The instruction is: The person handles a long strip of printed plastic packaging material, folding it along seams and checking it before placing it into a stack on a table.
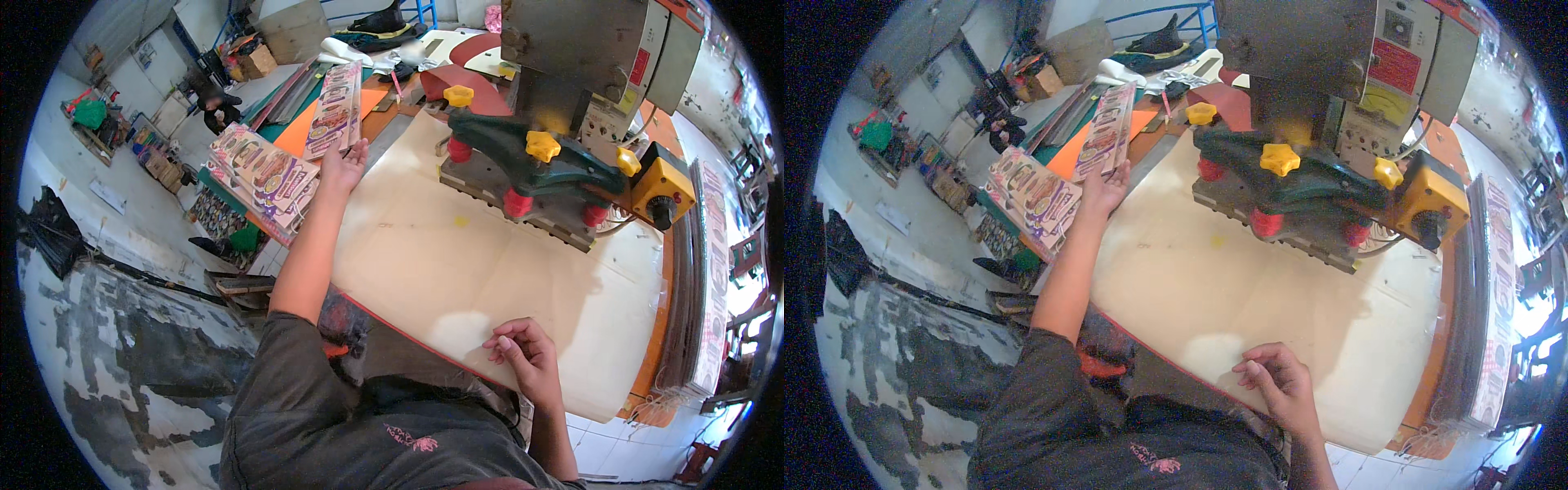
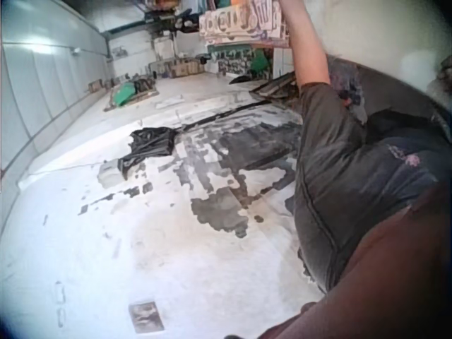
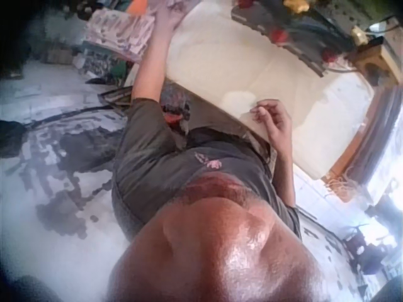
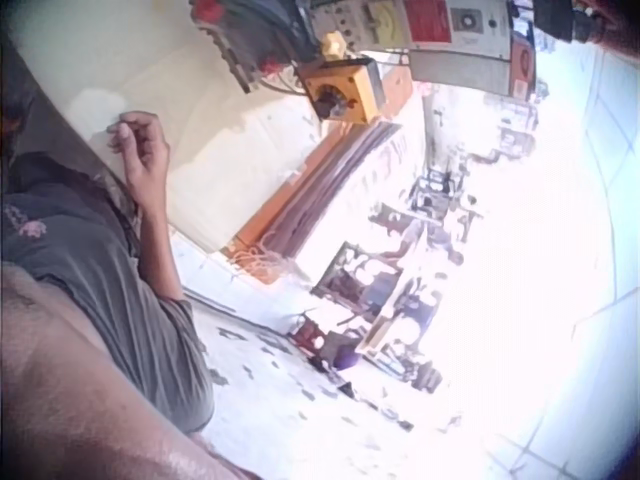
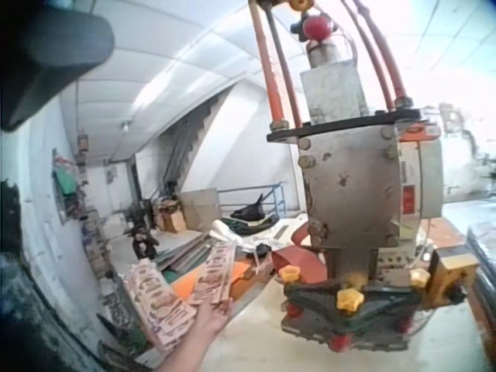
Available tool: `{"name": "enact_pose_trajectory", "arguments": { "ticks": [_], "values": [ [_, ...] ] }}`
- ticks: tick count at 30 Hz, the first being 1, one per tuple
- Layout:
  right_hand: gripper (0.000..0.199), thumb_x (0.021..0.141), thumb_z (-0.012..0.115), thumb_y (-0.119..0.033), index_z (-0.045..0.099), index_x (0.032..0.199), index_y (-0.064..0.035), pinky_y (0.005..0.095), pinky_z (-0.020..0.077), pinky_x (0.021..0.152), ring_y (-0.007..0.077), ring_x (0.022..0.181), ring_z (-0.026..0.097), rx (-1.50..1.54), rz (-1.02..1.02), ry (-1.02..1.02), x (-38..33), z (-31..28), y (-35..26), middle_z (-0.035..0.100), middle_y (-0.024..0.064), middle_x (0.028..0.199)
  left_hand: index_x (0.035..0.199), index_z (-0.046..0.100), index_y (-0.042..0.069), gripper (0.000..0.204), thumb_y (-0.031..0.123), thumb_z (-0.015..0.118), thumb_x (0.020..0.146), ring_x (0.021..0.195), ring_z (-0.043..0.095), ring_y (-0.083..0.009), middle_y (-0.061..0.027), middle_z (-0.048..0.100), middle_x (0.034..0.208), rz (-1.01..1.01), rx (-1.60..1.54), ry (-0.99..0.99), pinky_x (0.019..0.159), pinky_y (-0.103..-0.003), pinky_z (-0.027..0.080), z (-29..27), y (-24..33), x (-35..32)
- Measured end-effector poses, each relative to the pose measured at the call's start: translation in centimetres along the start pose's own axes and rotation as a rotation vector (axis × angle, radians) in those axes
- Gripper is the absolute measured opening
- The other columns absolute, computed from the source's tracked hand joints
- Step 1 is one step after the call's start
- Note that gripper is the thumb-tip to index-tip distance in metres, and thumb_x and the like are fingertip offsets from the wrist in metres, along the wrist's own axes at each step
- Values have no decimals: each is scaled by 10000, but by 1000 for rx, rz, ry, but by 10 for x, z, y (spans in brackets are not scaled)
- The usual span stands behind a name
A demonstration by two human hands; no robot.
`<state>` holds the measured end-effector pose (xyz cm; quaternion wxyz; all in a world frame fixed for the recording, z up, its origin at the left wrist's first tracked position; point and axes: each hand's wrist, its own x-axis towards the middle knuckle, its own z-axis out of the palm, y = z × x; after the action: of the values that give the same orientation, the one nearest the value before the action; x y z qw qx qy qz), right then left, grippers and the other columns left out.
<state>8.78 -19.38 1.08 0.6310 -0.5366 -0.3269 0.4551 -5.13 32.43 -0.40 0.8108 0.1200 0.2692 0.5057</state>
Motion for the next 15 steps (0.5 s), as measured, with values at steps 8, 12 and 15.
{"name": "enact_pose_trajectory", "arguments": {
  "ticks": [8, 12, 15],
  "values": [
    [132, 1032, 615, -75, 611, 1129, 14, 290, 553, 771, 144, 841, 670, -27, 30, -18, -1, 1, -1, 736, 127, 989, 1227, 497, -1, 464, 348, 663, 969, 926, 640, -239, -89, 571, 1057, -32, -16, 171, 843, -365, 590, -3, 18, 50],
    [147, 1031, 618, -84, 610, 1129, 25, 297, 555, 769, 158, 833, 675, -42, 45, 15, 0, 3, -4, 736, 138, 986, 1143, 528, -1, 337, 313, 573, 1027, 861, 676, -218, -76, 631, 949, -35, -53, 169, 780, -359, 606, 12, 18, 54],
    [149, 1033, 609, -83, 607, 1134, 28, 302, 557, 767, 163, 830, 677, -53, 36, 12, 0, 3, -3, 735, 141, 985, 1102, 585, -36, 281, 236, 551, 1040, 815, 709, -224, -96, 690, 929, 0, -34, 151, 719, -339, 633, 17, 24, 59]
  ]
}}
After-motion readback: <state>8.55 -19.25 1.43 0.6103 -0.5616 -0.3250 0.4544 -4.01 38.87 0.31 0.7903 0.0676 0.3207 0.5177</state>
